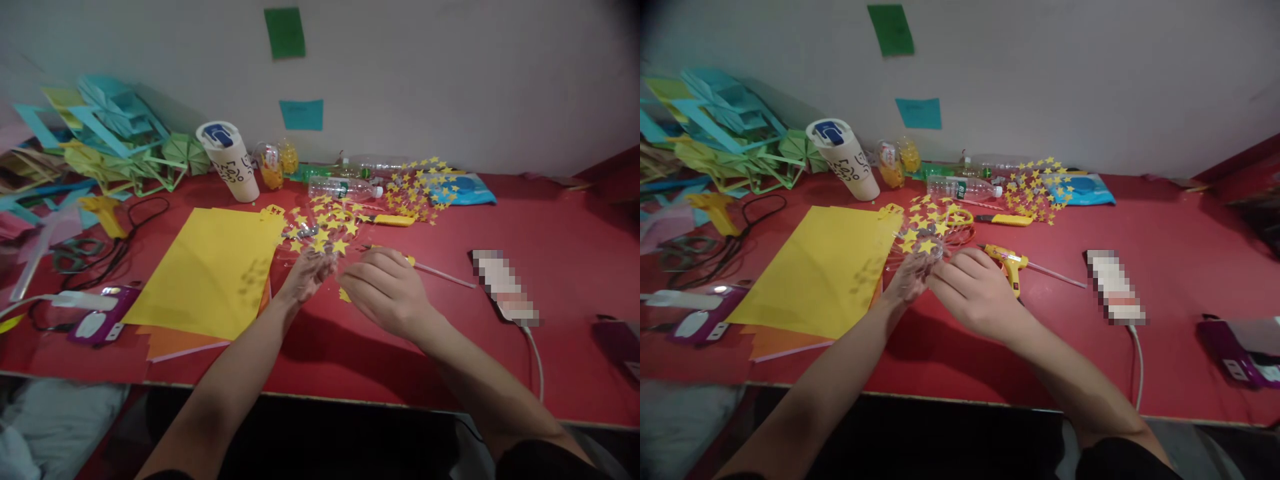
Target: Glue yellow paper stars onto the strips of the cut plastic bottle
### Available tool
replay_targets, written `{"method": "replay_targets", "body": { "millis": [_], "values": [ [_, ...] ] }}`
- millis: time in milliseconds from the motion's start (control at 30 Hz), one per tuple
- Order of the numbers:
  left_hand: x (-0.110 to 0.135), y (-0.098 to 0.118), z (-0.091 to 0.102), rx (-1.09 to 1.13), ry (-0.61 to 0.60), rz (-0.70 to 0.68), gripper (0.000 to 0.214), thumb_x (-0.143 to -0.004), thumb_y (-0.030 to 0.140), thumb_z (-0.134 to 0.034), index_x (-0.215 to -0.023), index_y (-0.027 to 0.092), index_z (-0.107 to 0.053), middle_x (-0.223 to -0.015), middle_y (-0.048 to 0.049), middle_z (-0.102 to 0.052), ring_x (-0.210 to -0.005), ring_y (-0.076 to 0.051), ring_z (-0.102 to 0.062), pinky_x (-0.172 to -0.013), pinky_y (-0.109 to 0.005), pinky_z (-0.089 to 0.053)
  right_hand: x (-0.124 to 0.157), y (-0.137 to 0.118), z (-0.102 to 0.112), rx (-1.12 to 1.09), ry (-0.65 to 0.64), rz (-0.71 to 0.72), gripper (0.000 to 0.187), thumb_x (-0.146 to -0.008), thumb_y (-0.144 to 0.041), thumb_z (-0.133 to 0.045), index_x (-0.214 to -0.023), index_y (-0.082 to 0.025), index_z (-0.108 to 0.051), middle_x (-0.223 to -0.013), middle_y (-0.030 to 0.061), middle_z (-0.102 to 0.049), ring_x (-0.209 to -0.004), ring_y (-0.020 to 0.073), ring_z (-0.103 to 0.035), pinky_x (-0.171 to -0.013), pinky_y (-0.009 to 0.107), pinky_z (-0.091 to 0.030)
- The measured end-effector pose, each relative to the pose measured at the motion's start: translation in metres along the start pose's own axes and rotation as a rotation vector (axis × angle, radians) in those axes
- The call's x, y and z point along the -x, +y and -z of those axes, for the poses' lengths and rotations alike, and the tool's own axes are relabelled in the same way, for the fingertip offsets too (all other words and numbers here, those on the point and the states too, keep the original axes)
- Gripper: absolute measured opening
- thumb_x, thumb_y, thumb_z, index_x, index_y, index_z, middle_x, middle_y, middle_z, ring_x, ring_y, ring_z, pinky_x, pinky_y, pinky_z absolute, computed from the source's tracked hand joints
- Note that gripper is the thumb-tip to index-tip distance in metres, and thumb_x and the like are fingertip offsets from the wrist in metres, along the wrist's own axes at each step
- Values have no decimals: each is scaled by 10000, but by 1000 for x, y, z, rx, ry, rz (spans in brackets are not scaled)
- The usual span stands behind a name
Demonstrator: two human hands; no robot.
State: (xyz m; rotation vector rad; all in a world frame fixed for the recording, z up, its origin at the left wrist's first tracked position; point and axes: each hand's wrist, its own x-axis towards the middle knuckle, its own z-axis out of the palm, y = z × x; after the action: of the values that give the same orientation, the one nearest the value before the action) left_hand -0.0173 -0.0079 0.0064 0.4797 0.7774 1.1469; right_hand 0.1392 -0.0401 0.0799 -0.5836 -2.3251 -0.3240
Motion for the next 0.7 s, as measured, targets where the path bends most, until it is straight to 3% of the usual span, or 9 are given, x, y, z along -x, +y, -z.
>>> {"method": "replay_targets", "body": {
  "millis": [333,533,700],
  "values": [
    [-2,-9,11,-8,-19,22,353,-459,147,-765,-705,176,-514,-608,60,-573,-544,-58,-546,-508,-167,-387,3,-2,-5,-9,175,-99,114,-801,-69,-567,-861,-158,-605,-733,38,-665,-652,141,-515,-585,287,-432],
    [-2,-4,5,7,-86,-32,357,-477,218,-791,-722,162,-538,-581,61,-561,-513,-45,-511,-530,-169,-400,-1,-7,-8,-192,74,-131,140,-846,-79,-482,-830,-160,-595,-854,74,-689,-762,147,-600,-655,292,-501],
    [-5,-7,12,19,-43,-30,330,-493,230,-774,-686,164,-515,-606,53,-580,-574,-62,-559,-569,-168,-424,1,-9,-11,-343,75,-202,146,-863,-95,-479,-917,-176,-587,-866,44,-702,-823,134,-648,-706,290,-546]
  ]
}}
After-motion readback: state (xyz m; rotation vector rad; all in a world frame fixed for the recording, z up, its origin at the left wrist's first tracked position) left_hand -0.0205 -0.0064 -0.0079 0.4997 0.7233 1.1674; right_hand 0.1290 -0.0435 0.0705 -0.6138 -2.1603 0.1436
